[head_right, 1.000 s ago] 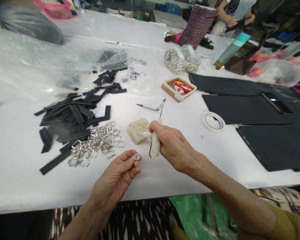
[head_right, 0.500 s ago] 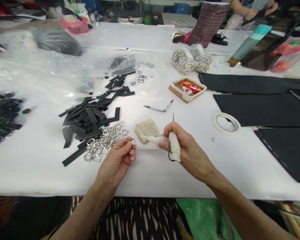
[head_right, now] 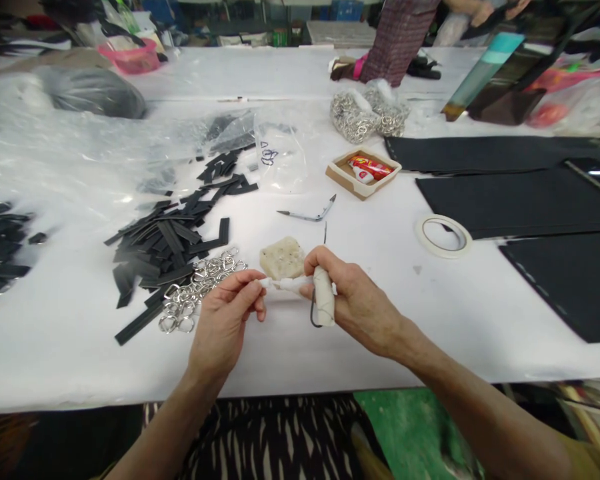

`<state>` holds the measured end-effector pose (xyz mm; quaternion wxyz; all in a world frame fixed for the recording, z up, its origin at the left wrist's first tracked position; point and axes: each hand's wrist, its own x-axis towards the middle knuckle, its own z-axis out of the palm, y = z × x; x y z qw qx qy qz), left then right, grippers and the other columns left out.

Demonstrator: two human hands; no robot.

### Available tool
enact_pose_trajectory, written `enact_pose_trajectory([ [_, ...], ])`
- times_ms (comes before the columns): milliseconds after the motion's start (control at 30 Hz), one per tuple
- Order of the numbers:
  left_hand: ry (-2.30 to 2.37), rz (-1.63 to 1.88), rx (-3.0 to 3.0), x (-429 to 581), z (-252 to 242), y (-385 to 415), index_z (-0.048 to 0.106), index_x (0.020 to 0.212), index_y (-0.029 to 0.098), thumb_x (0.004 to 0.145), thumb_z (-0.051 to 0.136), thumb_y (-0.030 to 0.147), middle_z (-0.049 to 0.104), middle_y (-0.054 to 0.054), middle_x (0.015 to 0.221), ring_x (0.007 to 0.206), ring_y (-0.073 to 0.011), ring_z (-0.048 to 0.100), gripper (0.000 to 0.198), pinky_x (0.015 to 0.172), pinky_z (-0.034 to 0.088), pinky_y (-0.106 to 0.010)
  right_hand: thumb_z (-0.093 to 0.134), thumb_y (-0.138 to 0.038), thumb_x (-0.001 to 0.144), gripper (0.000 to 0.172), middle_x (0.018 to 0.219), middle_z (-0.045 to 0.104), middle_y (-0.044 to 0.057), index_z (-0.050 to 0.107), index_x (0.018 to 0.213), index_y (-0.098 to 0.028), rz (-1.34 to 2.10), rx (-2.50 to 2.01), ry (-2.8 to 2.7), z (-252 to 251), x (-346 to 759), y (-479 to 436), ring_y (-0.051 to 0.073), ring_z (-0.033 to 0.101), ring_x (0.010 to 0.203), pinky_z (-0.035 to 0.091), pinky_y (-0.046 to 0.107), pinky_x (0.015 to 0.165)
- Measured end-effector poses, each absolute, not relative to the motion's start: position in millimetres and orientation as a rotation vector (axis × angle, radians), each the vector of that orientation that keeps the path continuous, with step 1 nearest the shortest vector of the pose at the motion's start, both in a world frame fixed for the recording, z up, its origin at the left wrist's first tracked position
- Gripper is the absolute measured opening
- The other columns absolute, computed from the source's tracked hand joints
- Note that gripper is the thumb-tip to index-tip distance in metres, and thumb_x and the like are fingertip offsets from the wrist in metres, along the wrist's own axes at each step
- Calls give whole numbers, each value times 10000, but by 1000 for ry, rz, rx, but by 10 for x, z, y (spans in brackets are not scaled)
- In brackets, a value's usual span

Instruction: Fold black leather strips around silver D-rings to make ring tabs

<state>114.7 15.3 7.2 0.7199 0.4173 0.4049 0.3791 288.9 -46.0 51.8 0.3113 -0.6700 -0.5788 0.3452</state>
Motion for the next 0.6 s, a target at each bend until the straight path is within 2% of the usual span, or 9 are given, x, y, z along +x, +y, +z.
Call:
enact_pose_trajectory([
  [200, 985, 787, 1180, 1174, 210, 179, 682, 807, 164, 800, 596, 163, 517, 34, 508, 514, -110, 471, 86, 575, 383, -219, 542, -236, 870, 105, 605, 430, -76, 438, 860, -234, 913, -1803, -1557, 487, 2866, -434, 122, 382, 545, 308, 220, 515],
  [300, 965, 821, 1366, 1177, 278, 217, 702, 794, 175, 795, 609, 158, 555, 17, 560, 534, -117, 482, 95, 566, 367, -224, 543, -249, 874, 91, 642, 478, -52, 455, 862, -230, 797, -1843, -1639, 500, 2845, -426, 141, 433, 574, 330, 235, 542],
  [433, 936, 884, 1621, 1185, 336, 248, 717, 797, 186, 808, 608, 147, 621, -17, 675, 639, -136, 539, 117, 630, 383, -230, 523, -229, 891, 40, 771, 544, 5, 492, 868, -217, 591, -1806, -1758, 493, 2837, -443, 175, 507, 698, 381, 264, 636],
  [600, 818, 908, 1831, 1209, 334, 271, 681, 823, 183, 838, 559, 123, 626, -10, 728, 681, -140, 566, 136, 662, 423, -249, 532, -196, 893, 41, 763, 545, -9, 497, 887, -216, 621, -1683, -1740, 410, 2883, -481, 147, 518, 665, 387, 235, 619],
])
